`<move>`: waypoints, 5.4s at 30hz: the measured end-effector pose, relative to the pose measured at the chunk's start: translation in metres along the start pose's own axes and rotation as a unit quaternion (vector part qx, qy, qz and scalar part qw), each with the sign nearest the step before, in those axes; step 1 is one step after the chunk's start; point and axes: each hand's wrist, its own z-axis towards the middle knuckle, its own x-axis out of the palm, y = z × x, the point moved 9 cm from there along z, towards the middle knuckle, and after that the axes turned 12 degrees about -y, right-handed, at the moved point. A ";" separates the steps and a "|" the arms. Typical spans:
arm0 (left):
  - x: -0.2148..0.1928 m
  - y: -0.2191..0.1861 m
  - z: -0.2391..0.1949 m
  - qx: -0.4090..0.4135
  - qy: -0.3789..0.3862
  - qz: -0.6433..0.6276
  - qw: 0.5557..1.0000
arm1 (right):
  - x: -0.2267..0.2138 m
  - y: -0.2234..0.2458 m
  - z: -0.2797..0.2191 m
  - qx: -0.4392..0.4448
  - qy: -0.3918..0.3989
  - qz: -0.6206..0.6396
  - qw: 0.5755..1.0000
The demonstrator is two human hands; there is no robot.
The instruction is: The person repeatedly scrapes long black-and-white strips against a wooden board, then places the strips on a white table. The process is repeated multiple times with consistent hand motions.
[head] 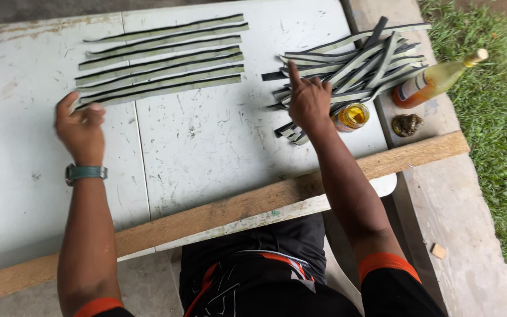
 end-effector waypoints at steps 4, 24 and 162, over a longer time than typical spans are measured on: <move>0.095 -0.074 -0.068 -0.001 0.184 -0.009 0.983 | -0.021 -0.026 -0.011 -0.014 -0.012 -0.045 0.999; 0.123 -0.187 -0.167 0.071 0.240 0.015 0.968 | -0.088 0.048 -0.089 -0.036 0.145 0.450 0.881; 0.140 -0.158 -0.281 -0.148 0.448 0.048 0.881 | -0.141 -0.070 -0.236 0.234 0.228 0.661 0.676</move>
